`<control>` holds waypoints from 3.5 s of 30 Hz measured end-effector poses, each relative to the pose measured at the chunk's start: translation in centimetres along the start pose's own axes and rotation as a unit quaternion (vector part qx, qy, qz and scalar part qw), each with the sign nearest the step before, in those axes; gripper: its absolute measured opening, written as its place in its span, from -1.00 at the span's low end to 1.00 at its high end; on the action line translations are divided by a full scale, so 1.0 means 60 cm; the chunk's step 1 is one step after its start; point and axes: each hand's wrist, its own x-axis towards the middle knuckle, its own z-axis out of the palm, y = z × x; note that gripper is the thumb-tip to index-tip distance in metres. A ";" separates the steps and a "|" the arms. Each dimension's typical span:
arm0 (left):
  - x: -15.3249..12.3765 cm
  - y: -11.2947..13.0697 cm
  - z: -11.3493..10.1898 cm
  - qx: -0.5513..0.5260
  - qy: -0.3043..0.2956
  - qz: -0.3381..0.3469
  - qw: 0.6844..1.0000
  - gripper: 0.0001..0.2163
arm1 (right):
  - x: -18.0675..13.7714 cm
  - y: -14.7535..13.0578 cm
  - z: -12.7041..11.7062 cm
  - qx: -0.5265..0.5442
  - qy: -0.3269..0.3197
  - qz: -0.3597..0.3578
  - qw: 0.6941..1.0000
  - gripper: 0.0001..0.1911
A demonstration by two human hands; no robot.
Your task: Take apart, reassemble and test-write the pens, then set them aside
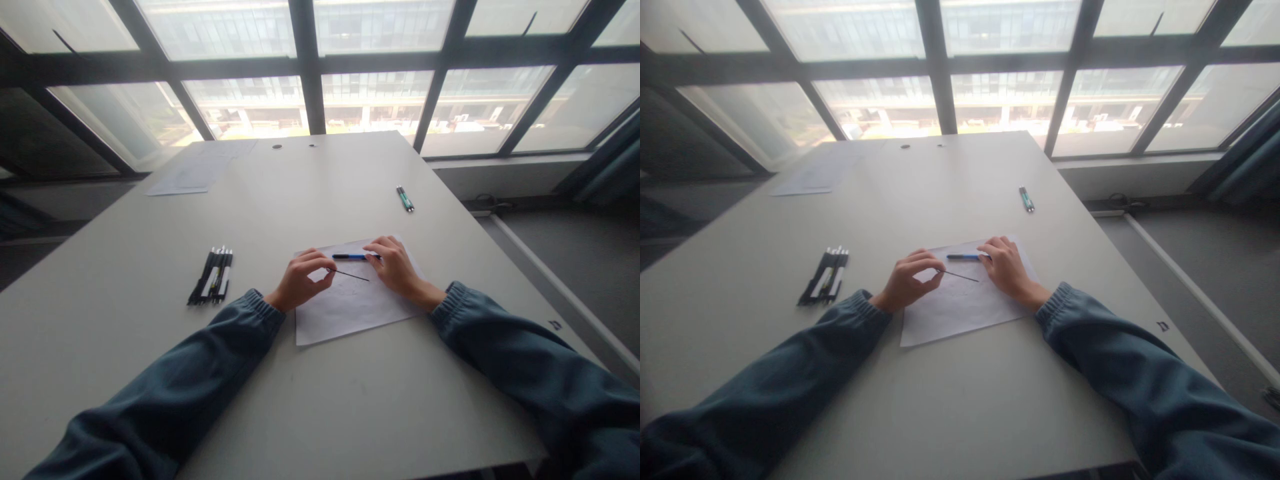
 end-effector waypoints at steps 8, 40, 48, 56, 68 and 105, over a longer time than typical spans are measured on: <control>0.001 0.001 0.001 -0.004 0.003 0.010 1.000 -0.92 | 0.001 0.001 0.001 -0.008 -0.047 0.030 0.998 -0.84; -0.003 -0.025 -0.010 0.081 0.231 -0.179 0.953 -0.95 | 0.003 0.010 0.003 0.053 0.102 0.078 0.990 -0.84; -0.002 -0.024 -0.009 0.109 0.211 -0.169 0.957 -0.95 | 0.002 0.004 -0.004 0.035 0.097 0.071 0.992 -0.82; -0.001 -0.021 -0.010 0.112 0.211 -0.162 0.957 -0.96 | 0.001 0.004 -0.005 0.024 0.107 0.076 0.991 -0.81; -0.004 -0.022 -0.005 0.120 0.142 -0.133 0.973 -0.96 | -0.001 -0.009 -0.010 -0.041 0.065 0.031 0.997 -0.80; -0.006 -0.017 0.004 0.037 0.102 -0.134 0.985 -0.88 | -0.004 -0.019 -0.016 0.051 0.026 -0.040 0.998 -0.81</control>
